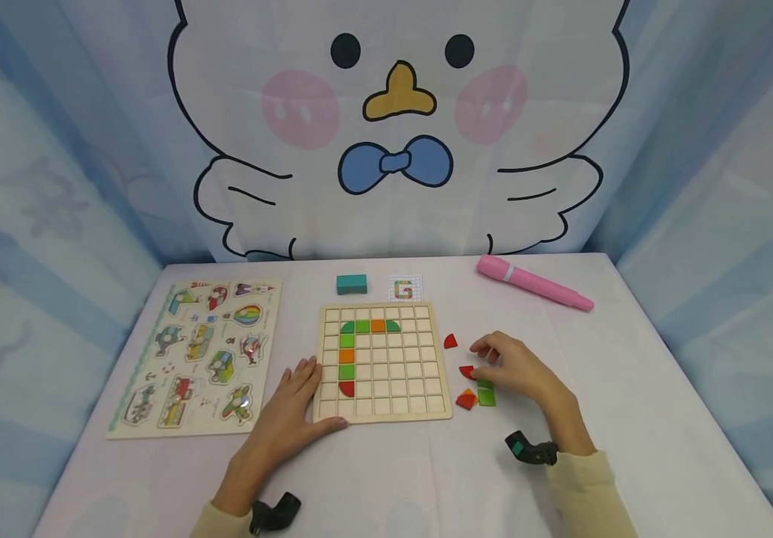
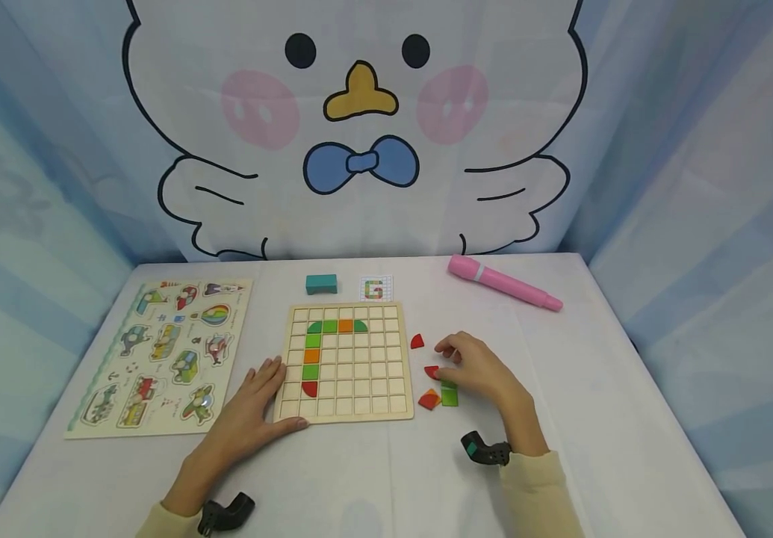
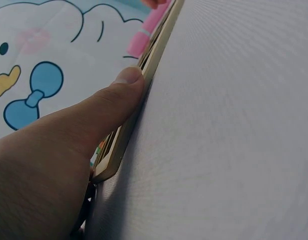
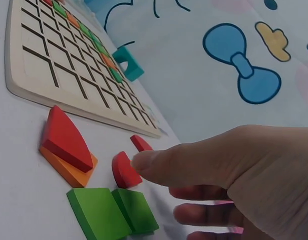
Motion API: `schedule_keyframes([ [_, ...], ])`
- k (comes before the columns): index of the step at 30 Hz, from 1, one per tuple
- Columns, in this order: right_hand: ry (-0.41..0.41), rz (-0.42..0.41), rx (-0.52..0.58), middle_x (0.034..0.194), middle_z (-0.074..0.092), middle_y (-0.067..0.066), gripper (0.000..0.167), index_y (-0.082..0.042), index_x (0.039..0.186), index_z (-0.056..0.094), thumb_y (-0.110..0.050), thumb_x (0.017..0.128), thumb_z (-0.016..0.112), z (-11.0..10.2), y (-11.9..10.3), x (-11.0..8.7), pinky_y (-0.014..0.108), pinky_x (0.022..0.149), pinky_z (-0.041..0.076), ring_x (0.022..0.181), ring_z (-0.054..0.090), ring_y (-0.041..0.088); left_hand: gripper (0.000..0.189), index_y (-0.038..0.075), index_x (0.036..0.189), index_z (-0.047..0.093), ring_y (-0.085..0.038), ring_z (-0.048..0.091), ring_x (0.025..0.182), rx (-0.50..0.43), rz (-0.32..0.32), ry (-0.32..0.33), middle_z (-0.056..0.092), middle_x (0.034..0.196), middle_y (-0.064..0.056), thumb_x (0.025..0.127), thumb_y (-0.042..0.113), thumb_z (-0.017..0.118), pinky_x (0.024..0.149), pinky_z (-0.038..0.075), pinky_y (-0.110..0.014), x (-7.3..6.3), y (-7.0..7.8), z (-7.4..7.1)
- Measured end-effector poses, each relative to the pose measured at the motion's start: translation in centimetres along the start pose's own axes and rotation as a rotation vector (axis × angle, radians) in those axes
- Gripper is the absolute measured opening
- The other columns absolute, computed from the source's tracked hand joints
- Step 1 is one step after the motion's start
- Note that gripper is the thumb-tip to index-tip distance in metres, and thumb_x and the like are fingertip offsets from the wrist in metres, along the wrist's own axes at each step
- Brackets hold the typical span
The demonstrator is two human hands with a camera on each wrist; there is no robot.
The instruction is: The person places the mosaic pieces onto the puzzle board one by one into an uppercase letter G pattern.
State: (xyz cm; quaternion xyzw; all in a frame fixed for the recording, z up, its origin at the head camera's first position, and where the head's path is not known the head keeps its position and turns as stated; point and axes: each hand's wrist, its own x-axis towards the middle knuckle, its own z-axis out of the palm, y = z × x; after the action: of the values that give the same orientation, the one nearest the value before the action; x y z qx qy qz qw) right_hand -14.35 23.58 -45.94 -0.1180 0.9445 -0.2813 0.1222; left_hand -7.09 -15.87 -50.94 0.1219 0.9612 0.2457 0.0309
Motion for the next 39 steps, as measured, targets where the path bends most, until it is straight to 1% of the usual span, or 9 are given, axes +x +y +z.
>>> schedule_keyframes([
  [3, -0.044, 0.023, 0.007, 0.102, 0.063, 0.003, 0.040, -0.008, 0.117, 0.068, -0.023, 0.083, 0.082, -0.1, 0.5, -0.1, 0.030, 0.079, 0.051, 0.092, 0.053, 0.019, 0.108, 0.000, 0.153, 0.036, -0.033, 0.025, 0.154, 0.000, 0.003, 0.000, 0.031, 0.163, -0.016, 0.078, 0.068, 0.071, 0.129, 0.019, -0.051, 0.0, -0.1, 0.1],
  [6, -0.082, 0.027, 0.023, 0.098, 0.063, 0.002, 0.037, -0.009, 0.113, 0.070, -0.022, 0.081, 0.084, -0.1, 1.0, -0.1, 0.030, 0.077, 0.051, 0.090, 0.053, 0.018, 0.108, 0.000, 0.153, 0.037, -0.033, 0.025, 0.154, 0.002, 0.002, 0.002, 0.031, 0.163, -0.015, 0.078, 0.069, 0.071, 0.129, 0.019, -0.051, -0.1, -0.1, 0.1],
  [11, -0.104, 0.021, 0.026, 0.097, 0.066, 0.003, 0.031, -0.007, 0.109, 0.070, -0.019, 0.083, 0.083, -0.2, 1.2, -0.1, 0.033, 0.082, 0.056, 0.089, 0.057, 0.017, 0.108, 0.000, 0.153, 0.036, -0.033, 0.024, 0.154, 0.002, -0.005, 0.001, 0.031, 0.163, -0.015, 0.078, 0.069, 0.071, 0.129, 0.019, -0.051, -0.1, -0.1, 0.1],
  [15, -0.089, 0.051, 0.010, 0.095, 0.067, 0.003, 0.029, -0.006, 0.108, 0.070, -0.018, 0.084, 0.081, -0.4, 1.2, -0.1, 0.034, 0.085, 0.058, 0.087, 0.059, 0.016, 0.108, 0.000, 0.153, 0.037, -0.033, 0.025, 0.154, 0.004, -0.004, 0.001, 0.031, 0.163, -0.016, 0.078, 0.069, 0.071, 0.129, 0.019, -0.052, 0.0, 0.0, 0.1],
  [21, -0.056, 0.061, -0.009, 0.089, 0.066, 0.003, 0.024, -0.006, 0.103, 0.071, -0.016, 0.084, 0.081, -0.4, 1.3, 0.0, 0.031, 0.079, 0.055, 0.082, 0.057, 0.016, 0.108, 0.000, 0.153, 0.036, -0.033, 0.024, 0.154, 0.002, -0.003, 0.001, 0.031, 0.163, -0.015, 0.078, 0.069, 0.071, 0.129, 0.019, -0.051, 0.0, -0.1, 0.2],
  [26, -0.036, 0.063, -0.003, 0.084, 0.062, 0.003, 0.020, -0.008, 0.098, 0.066, -0.016, 0.085, 0.080, -0.3, 1.5, 0.0, 0.028, 0.075, 0.051, 0.080, 0.054, 0.017, 0.108, 0.000, 0.154, 0.036, -0.033, 0.025, 0.154, 0.008, 0.005, 0.003, 0.031, 0.163, -0.015, 0.078, 0.069, 0.071, 0.129, 0.019, -0.051, 0.0, -0.2, 0.2],
  [29, -0.024, 0.060, -0.004, 0.084, 0.059, 0.003, 0.022, -0.009, 0.099, 0.063, -0.019, 0.087, 0.078, -0.3, 1.4, 0.0, 0.027, 0.073, 0.049, 0.081, 0.053, 0.017, 0.108, 0.000, 0.153, 0.037, -0.033, 0.025, 0.154, 0.005, 0.007, 0.003, 0.031, 0.163, -0.016, 0.078, 0.069, 0.071, 0.129, 0.019, -0.051, 0.0, -0.2, 0.2],
  [33, -0.003, 0.051, 0.024, 0.084, 0.057, 0.003, 0.025, -0.009, 0.102, 0.061, -0.024, 0.089, 0.077, -0.3, 0.9, 0.1, 0.025, 0.070, 0.048, 0.081, 0.053, 0.016, 0.107, 0.000, 0.153, 0.037, -0.033, 0.025, 0.154, 0.005, 0.005, 0.006, 0.031, 0.163, -0.016, 0.078, 0.068, 0.072, 0.129, 0.020, -0.051, 0.0, -0.1, 0.1],
  [39, 0.018, 0.002, 0.065, 0.079, 0.056, 0.002, 0.024, -0.009, 0.104, 0.061, -0.025, 0.091, 0.074, 0.0, -0.5, 0.8, 0.021, 0.063, 0.045, 0.075, 0.052, 0.015, 0.107, 0.000, 0.153, 0.037, -0.033, 0.025, 0.154, 0.001, 0.002, 0.007, 0.031, 0.163, -0.016, 0.078, 0.068, 0.072, 0.129, 0.019, -0.051, 0.0, 0.0, 0.1],
])
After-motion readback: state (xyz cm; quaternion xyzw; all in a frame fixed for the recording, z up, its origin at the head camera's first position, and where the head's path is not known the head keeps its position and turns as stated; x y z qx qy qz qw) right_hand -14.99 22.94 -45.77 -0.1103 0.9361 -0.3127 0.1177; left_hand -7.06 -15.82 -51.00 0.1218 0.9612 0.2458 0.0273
